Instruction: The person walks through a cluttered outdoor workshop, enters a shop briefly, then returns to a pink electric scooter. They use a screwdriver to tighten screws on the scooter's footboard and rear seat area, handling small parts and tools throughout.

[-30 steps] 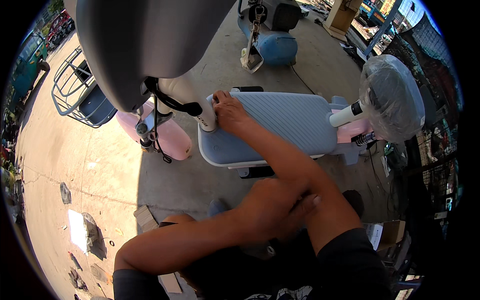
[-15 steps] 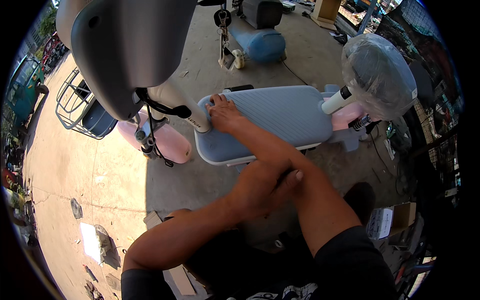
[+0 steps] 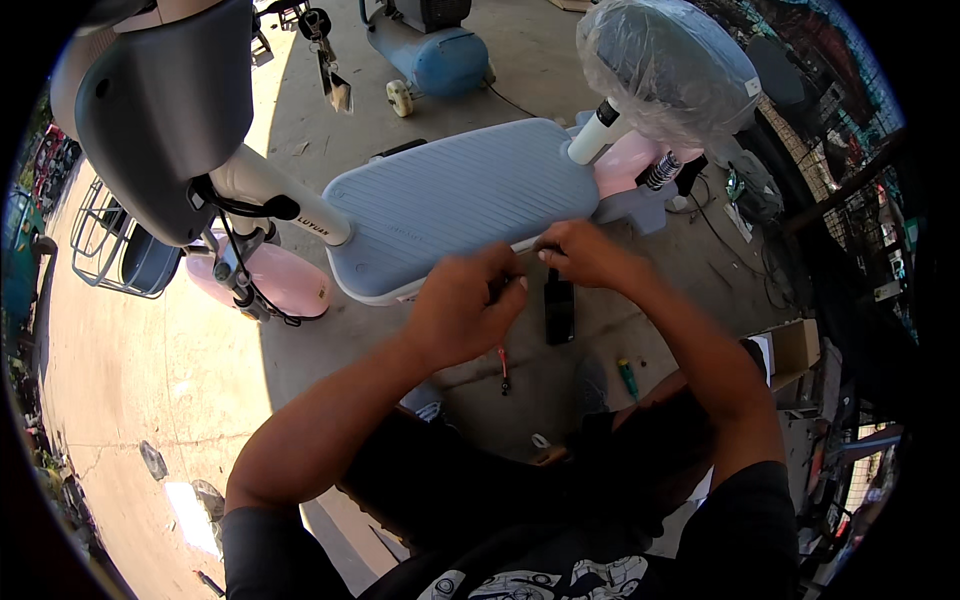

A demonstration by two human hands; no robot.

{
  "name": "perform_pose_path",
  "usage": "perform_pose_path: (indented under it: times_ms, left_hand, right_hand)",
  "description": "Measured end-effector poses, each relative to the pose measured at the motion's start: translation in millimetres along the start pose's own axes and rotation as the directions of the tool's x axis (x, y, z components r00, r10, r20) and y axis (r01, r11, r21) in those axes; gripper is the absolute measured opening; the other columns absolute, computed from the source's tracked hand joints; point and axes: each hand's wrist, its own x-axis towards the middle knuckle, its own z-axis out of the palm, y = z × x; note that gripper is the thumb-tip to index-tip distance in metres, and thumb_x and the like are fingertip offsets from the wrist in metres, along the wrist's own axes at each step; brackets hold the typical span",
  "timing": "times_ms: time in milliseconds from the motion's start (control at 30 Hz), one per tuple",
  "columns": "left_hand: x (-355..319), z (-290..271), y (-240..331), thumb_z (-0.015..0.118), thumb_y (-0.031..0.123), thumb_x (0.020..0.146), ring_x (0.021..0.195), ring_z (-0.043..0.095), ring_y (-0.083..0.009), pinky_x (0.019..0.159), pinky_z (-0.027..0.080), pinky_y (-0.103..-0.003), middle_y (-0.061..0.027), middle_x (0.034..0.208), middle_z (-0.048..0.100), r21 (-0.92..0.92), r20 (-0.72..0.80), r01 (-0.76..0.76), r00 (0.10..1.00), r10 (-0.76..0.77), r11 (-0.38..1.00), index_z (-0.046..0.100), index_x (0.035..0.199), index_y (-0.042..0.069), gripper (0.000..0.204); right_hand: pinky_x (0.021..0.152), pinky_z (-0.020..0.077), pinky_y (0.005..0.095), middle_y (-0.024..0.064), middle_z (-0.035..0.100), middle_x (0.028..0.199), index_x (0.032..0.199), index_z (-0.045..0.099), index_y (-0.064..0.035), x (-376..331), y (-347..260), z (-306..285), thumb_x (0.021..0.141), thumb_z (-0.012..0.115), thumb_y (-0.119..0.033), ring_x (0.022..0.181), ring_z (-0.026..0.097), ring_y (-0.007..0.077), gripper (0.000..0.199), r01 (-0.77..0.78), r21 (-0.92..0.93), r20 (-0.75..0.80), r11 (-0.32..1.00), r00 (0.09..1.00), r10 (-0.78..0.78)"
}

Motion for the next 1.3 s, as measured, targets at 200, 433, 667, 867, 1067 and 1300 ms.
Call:
perform_pose_path:
  times_ms: [200, 433, 667, 867, 1067, 1300]
  left_hand:
    - [5, 22, 16, 0.060, 0.007, 0.088, 0.055, 0.045, -0.0061, 0.052, 0.037, -0.025, -0.0019, 0.061, 0.054, 0.023, 0.111, 0.065, 0.992, -0.067, 0.998, 0.057, 0.089, 0.000, 0.007]
    - [-11, 55, 41, 0.066, 0.011, 0.088, 0.062, 0.046, -0.0039, 0.054, 0.034, -0.022, 0.0013, 0.075, 0.057, -0.409, 0.249, 0.243, 0.957, -0.149, 0.879, 0.059, 0.088, 0.001, 0.013]
    - [-78, 163, 169, 0.061, 0.014, 0.094, 0.064, 0.050, -0.0039, 0.058, 0.038, -0.023, 0.0011, 0.077, 0.059, -0.778, 0.603, 0.576, 0.570, 0.559, 0.252, 0.059, 0.096, -0.002, 0.017]
    - [-109, 236, 233, 0.058, 0.018, 0.097, 0.085, 0.062, -0.0100, 0.073, 0.049, -0.025, -0.0094, 0.095, 0.067, -0.478, 0.384, 0.801, 0.559, 0.735, -0.359, 0.056, 0.115, -0.009, 0.032]
    - [-112, 252, 230, 0.058, 0.017, 0.097, 0.086, 0.062, -0.0115, 0.071, 0.048, -0.025, -0.0113, 0.100, 0.065, -0.413, 0.462, 0.857, 0.488, 0.740, -0.307, 0.056, 0.114, -0.010, 0.031]
    - [-117, 270, 220, 0.062, 0.021, 0.095, 0.081, 0.060, -0.0099, 0.067, 0.047, -0.024, -0.0100, 0.092, 0.065, -0.347, 0.427, 0.881, 0.453, 0.783, -0.321, 0.058, 0.108, -0.010, 0.034]
  right_hand:
    - [0.081, 0.0501, 0.0434, 0.0217, 0.068, 0.093, 0.097, 0.069, 0.0026, -99, 9, -26, 0.083, 0.064, -0.016, 0.088, 0.064, 0.0379, 0.024, -0.178, -0.008, 0.266, 0.984, 0.948, 0.174]
    - [0.074, 0.0501, 0.0469, 0.0253, 0.066, 0.085, 0.088, 0.068, 0.0043, -152, 44, -20, 0.083, 0.067, -0.022, 0.083, 0.064, 0.0412, 0.026, -0.312, -0.081, 0.153, 0.947, 0.935, 0.321]
    - [0.076, 0.0497, 0.0484, 0.0259, 0.065, 0.085, 0.087, 0.067, 0.0042, -161, 36, -40, 0.084, 0.068, -0.023, 0.084, 0.062, 0.0438, 0.028, -0.282, -0.057, 0.081, 0.958, 0.955, 0.286]
    - [0.075, 0.0498, 0.0439, 0.0242, 0.066, 0.087, 0.096, 0.067, 0.0059, -185, 52, -36, 0.083, 0.067, -0.021, 0.085, 0.064, 0.0401, 0.030, -0.257, -0.064, 0.108, 0.964, 0.959, 0.263]
    - [0.076, 0.0492, 0.0489, 0.0256, 0.065, 0.081, 0.085, 0.066, 0.0047, -212, 61, -42, 0.084, 0.067, -0.026, 0.081, 0.062, 0.0431, 0.031, -0.310, 0.056, 0.067, 0.949, 0.950, 0.306]
    - [0.072, 0.0482, 0.0446, 0.0236, 0.066, 0.083, 0.091, 0.067, 0.0052, -223, 69, -45, 0.083, 0.068, -0.021, 0.080, 0.063, 0.0392, 0.027, -0.290, 0.008, 0.068, 0.957, 0.955, 0.289]
